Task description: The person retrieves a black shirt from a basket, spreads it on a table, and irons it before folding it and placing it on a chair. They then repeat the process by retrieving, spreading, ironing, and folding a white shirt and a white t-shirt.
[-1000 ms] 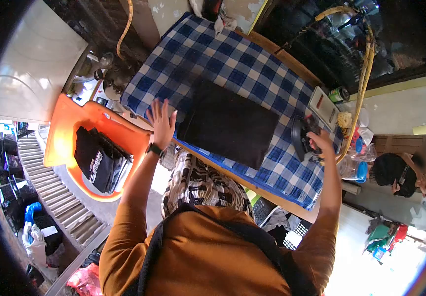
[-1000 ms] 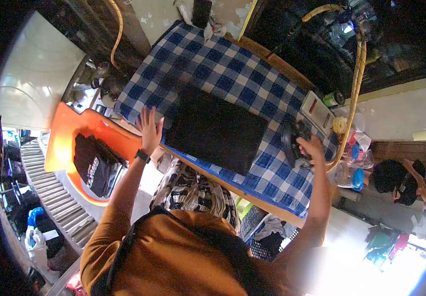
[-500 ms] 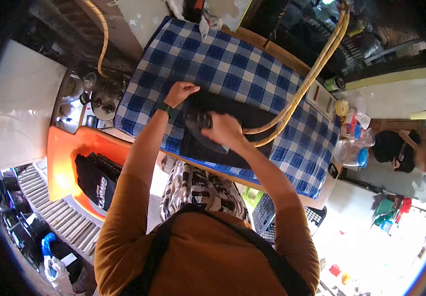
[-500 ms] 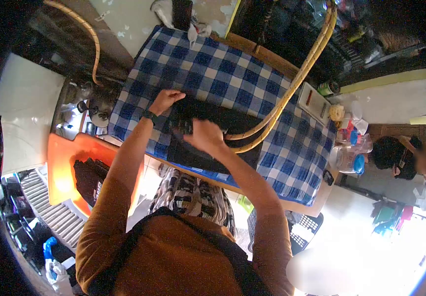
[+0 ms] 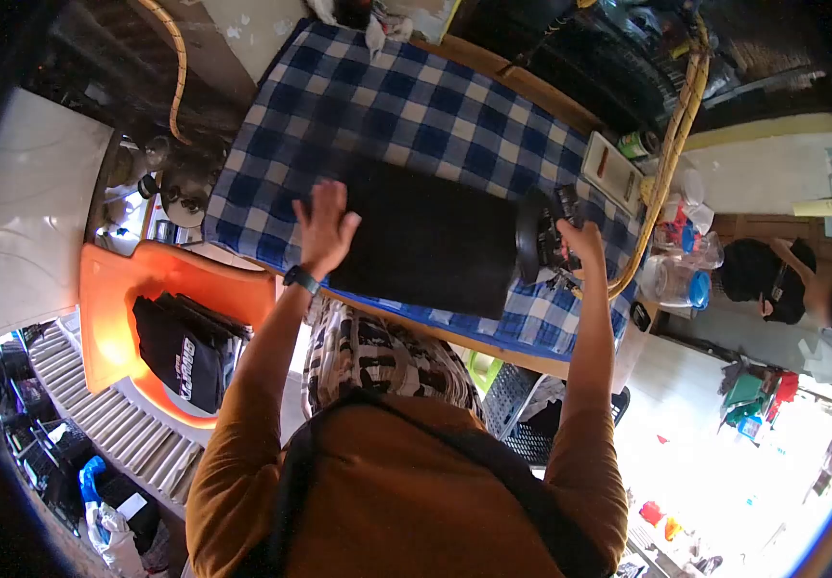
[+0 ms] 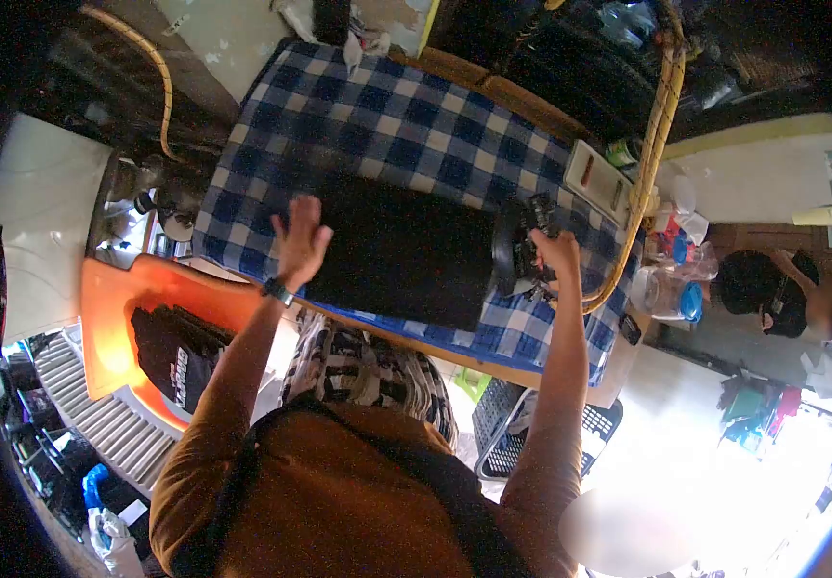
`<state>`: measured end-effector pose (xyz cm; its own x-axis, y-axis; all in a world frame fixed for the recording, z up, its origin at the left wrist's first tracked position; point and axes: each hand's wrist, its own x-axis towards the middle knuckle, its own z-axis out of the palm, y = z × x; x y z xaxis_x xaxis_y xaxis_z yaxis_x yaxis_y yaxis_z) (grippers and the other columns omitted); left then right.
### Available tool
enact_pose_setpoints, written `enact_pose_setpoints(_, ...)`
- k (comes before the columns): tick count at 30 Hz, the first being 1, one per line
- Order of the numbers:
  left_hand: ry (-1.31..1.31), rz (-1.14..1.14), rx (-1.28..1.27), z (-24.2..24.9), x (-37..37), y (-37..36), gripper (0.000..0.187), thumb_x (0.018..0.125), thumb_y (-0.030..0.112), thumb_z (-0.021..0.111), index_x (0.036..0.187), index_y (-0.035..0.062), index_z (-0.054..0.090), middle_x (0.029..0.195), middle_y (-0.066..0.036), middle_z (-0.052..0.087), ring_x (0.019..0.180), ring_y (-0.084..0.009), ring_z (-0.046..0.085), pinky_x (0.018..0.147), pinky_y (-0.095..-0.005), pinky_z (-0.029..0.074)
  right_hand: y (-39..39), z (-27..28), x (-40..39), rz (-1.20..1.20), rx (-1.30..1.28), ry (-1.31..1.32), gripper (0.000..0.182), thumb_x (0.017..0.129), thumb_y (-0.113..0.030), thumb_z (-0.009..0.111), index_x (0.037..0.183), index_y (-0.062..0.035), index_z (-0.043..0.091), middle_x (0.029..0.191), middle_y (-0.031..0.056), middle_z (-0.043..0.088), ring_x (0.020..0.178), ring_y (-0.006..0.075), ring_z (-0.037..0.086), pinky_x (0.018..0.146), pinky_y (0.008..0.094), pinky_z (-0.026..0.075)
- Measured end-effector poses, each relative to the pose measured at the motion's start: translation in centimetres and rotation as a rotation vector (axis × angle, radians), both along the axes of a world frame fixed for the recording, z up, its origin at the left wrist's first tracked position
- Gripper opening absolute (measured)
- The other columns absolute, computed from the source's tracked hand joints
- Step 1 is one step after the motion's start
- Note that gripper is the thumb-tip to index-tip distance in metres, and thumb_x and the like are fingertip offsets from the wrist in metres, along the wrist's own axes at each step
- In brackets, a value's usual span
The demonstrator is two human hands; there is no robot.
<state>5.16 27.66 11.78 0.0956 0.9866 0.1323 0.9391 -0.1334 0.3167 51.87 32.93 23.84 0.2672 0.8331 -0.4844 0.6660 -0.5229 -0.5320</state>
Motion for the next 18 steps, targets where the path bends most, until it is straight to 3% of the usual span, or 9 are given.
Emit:
enact_pose_setpoints(2, -0.181, 0.245, 0.068, 0.0, -1.5, -0.4, 0.061, 0.098, 0.044, 0.032, 0.146, 0.0054, 0.023, 0.151, -0.020, 0.019, 0.142, -0.0350, 0.012, 0.109, -0.0608, 0.003, -1.7, -1.4, 2.2, -0.097, -0.001, 0.009, 0.036, 0.076, -0.032, 0.067, 0.083, 0.0024, 0.059, 0.063, 0.0128, 0.061, 0.059, 0.0246, 0.063, 0.058, 0.0354, 0.049)
enact_pose_setpoints(4, -0.319, 0.366, 0.085, 1.5, -2.8, -1.6, 0.060, 0.099, 0.043, 0.030, 0.145, 0.0043, 0.023, 0.151, -0.021, 0.020, 0.142, -0.0356, 0.010, 0.110, -0.0570, 0.002, -3.5, -2.8, 2.8, 0.063, 0.666, -1.072, 0.051, 0.080, -0.045, 0.066, 0.101, 0.0011, 0.057, 0.089, 0.0155, 0.063, 0.088, 0.0287, 0.061, 0.066, 0.0404, 0.050)
enact_pose_setpoints(6, -0.368, 0.420, 0.115, 2.6, -2.5, -3.7, 0.060, 0.100, 0.042, 0.029, 0.145, 0.0038, 0.024, 0.151, -0.021, 0.020, 0.142, -0.0357, 0.010, 0.111, -0.0546, 0.002, -5.3, 1.8, -3.6, 0.166, 0.628, -1.088, 0.047, 0.083, -0.045, 0.061, 0.097, -0.0003, 0.057, 0.099, 0.0165, 0.059, 0.096, 0.0345, 0.054, 0.069, 0.0459, 0.046)
enact_pose_setpoints(7, -0.488, 0.431, 0.130, 3.1, -2.3, -5.0, 0.059, 0.100, 0.041, 0.029, 0.145, 0.0031, 0.024, 0.151, -0.021, 0.021, 0.142, -0.0349, 0.011, 0.112, -0.0501, 0.005, -6.3, -1.5, -3.9, 0.210, 0.785, -0.842, 0.044, 0.089, -0.043, 0.055, 0.100, -0.0001, 0.055, 0.094, 0.0175, 0.060, 0.083, 0.0359, 0.056, 0.065, 0.0507, 0.043)
enact_pose_setpoints(10, -0.754, 0.484, 0.116, 3.9, -0.8, -8.1, 0.057, 0.101, 0.039, 0.030, 0.144, 0.0018, 0.025, 0.151, -0.019, 0.022, 0.141, -0.0321, 0.015, 0.113, -0.0413, 0.013, -8.9, -12.6, -7.5, -0.078, 0.566, -0.361, 0.046, 0.090, -0.048, 0.052, 0.091, -0.0020, 0.054, 0.081, 0.0168, 0.063, 0.076, 0.0393, 0.059, 0.068, 0.0486, 0.046)
enact_pose_setpoints(11, -0.915, 0.516, 0.084, 3.9, 0.0, -8.6, 0.057, 0.101, 0.038, 0.031, 0.143, 0.0012, 0.026, 0.151, -0.017, 0.023, 0.141, -0.0300, 0.019, 0.113, -0.0368, 0.017, -8.9, -10.4, -8.8, -0.213, 0.345, -0.264, 0.047, 0.089, -0.050, 0.053, 0.091, -0.0031, 0.054, 0.083, 0.0183, 0.062, 0.081, 0.0405, 0.060, 0.070, 0.0494, 0.048)
enact_pose_setpoints(13, -1.086, 0.466, 0.085, 3.8, 1.4, -8.3, 0.056, 0.101, 0.037, 0.036, 0.142, 0.0003, 0.027, 0.148, -0.016, 0.029, 0.136, -0.0236, 0.028, 0.110, -0.0327, 0.024, -7.6, -6.6, -9.9, -0.021, 0.364, -0.115, 0.037, 0.090, -0.041, 0.055, 0.094, -0.0048, 0.054, 0.085, 0.0191, 0.061, 0.078, 0.0406, 0.060, 0.068, 0.0516, 0.048)
enact_pose_setpoints(15, -0.965, 0.258, 0.196, 4.6, 3.0, -7.2, 0.058, 0.100, 0.039, 0.037, 0.142, 0.0002, 0.029, 0.147, -0.016, 0.031, 0.135, -0.0242, 0.030, 0.110, -0.0320, 0.025, -6.7, -0.5, -13.1, 0.298, 1.096, -0.385, 0.021, 0.090, -0.028, 0.059, 0.094, -0.0071, 0.055, 0.079, 0.0165, 0.061, 0.071, 0.0375, 0.061, 0.062, 0.0481, 0.049)
enact_pose_setpoints(18, -0.705, -0.155, 0.386, 8.9, 6.8, -3.5, 0.062, 0.098, 0.043, 0.040, 0.141, 0.0000, 0.031, 0.145, -0.015, 0.036, 0.133, -0.0255, 0.034, 0.109, -0.0306, 0.025, -8.3, 10.9, -17.5, 0.525, 1.155, -0.059, 0.013, 0.087, -0.018, 0.062, 0.091, -0.0078, 0.055, 0.078, 0.0114, 0.062, 0.072, 0.0339, 0.061, 0.054, 0.0395, 0.048)
